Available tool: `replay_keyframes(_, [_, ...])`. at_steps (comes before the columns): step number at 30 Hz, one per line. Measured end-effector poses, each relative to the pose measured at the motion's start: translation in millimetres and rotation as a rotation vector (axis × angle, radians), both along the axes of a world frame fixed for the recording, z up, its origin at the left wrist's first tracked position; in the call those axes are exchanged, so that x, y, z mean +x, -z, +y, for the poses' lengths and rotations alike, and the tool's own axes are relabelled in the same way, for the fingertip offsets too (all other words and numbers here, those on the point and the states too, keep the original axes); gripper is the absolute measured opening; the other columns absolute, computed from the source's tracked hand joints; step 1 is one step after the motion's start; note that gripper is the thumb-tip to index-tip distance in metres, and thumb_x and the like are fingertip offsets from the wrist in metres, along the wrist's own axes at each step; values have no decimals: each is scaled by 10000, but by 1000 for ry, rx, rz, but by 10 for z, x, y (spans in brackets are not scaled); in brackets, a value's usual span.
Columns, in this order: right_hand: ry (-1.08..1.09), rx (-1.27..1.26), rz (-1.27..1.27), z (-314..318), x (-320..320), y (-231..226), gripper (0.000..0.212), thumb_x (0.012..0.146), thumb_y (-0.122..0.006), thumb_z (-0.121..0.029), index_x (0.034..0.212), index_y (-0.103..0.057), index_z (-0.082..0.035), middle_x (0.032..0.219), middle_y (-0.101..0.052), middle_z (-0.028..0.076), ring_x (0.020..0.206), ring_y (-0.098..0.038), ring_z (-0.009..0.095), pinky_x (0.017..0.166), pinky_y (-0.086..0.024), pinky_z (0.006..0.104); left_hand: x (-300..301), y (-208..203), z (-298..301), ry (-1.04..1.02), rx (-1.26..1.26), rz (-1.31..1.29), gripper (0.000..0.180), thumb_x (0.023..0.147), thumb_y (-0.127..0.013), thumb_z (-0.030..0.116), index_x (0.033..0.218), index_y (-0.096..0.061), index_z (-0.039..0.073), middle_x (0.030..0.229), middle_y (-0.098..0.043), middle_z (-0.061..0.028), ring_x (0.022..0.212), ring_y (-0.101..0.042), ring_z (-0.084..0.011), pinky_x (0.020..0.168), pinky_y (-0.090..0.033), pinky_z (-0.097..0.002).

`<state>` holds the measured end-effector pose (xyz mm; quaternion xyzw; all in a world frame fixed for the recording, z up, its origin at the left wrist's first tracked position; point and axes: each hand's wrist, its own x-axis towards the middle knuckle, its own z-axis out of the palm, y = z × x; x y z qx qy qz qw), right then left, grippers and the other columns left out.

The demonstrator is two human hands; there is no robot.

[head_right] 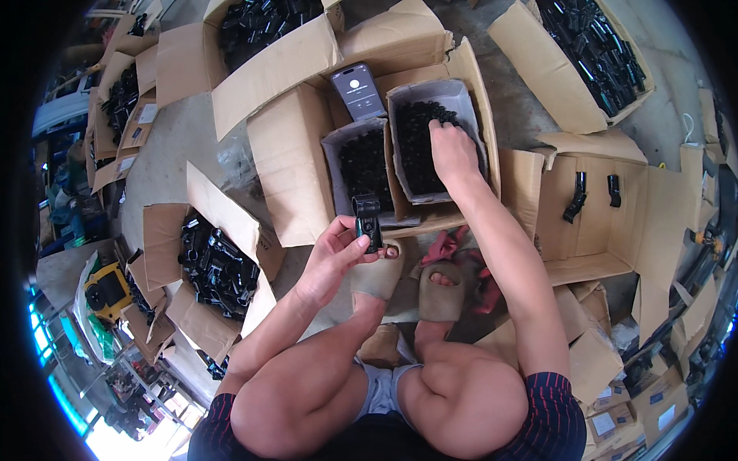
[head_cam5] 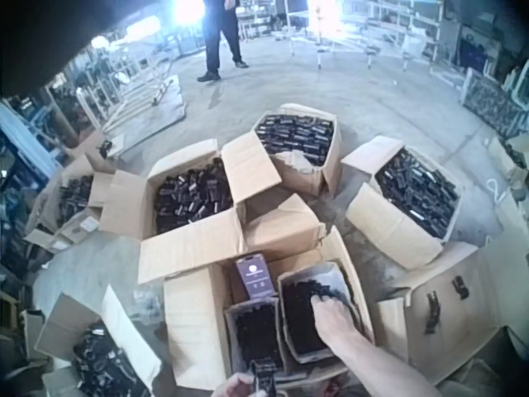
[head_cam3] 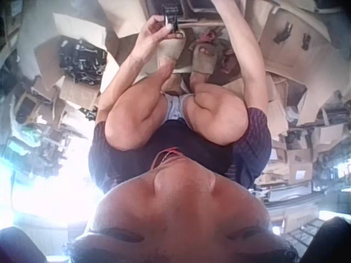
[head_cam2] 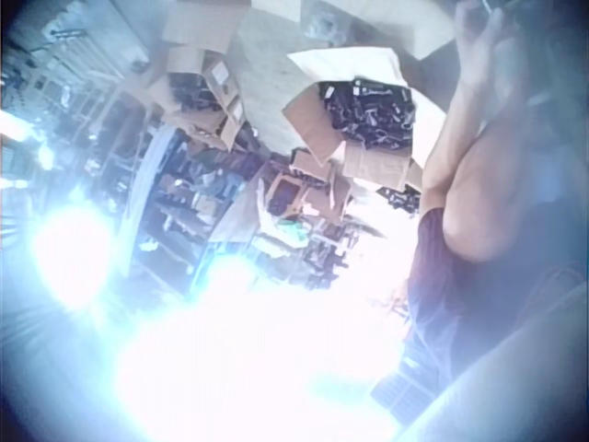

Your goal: The person assembles black plastic components by hand while sitting on the floor. They take individual pieces from various cardboard boxes, fit them together, and then place the completed assemblies into a separate box.

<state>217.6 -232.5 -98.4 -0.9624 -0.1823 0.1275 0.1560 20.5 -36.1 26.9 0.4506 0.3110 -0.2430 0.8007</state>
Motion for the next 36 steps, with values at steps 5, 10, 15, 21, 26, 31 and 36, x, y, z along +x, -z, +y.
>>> replay_keyframes(5, [48, 170, -35, -89, -70, -107, 151, 919, -594, -39, 1048, -667, -12, 965, -686, 200, 944, -693, 395, 811, -569, 484, -17, 36, -15, -27, -2, -30, 238, 989, -682, 139, 1163, -525, 96, 1155, -680, -72, 1035, -663, -164, 921, -533, -333])
replay_keyframes(10, [178, 801, 269, 22, -732, -975, 200, 938, -677, -95, 1118, -709, -15, 976, -755, 158, 862, -753, 239, 745, -575, 338, 14, -32, -10, -48, 75, -94, 274, 974, -690, 90, 1179, -510, 65, 1167, -695, -108, 1016, -654, -135, 877, -518, -306])
replay_keyframes(15, [86, 864, 289, 73, -1174, -1252, 176, 904, -729, -53, 1075, -724, -12, 969, -741, 132, 843, -736, 225, 737, -579, 317, 69, -24, -119, -54, 204, -172, 342, 921, -728, 4, 1164, -488, 13, 1101, -695, -145, 923, -693, -153, 784, -593, -293])
replay_keyframes(21, [84, 874, 267, 121, -1190, -1240, 163, 904, -724, -31, 1065, -731, -4, 962, -726, 127, 828, -723, 210, 718, -580, 309, 110, -101, -170, -108, 272, -232, 370, 893, -749, -23, 1156, -488, -7, 1096, -691, -169, 890, -717, -175, 714, -623, -290])
replay_keyframes(26, [114, 907, 249, 145, -1201, -1246, 159, 897, -738, -68, 1046, -724, -14, 928, -722, 135, 797, -714, 254, 680, -565, 340, 108, -86, -184, -91, 331, -234, 383, 887, -755, -22, 1165, -492, -12, 1110, -691, -179, 902, -717, -178, 714, -627, -293])
replay_keyframes(31, [110, 887, 227, 133, -1219, -1213, 157, 900, -739, -71, 1044, -723, -11, 925, -718, 135, 799, -717, 244, 647, -576, 326, 113, -83, -201, -100, 316, -223, 376, 882, -757, -24, 1158, -502, -17, 1095, -695, -170, 905, -716, -175, 712, -626, -288])
replay_keyframes(36, [121, 882, 201, 164, -1230, -1198, 130, 915, -730, -84, 1012, -699, -2, 877, -694, 133, 761, -700, 238, 620, -574, 330, 123, -104, -225, -78, 404, -218, 377, 878, -757, -29, 1162, -509, -24, 1083, -697, -157, 880, -705, -154, 698, -618, -276])
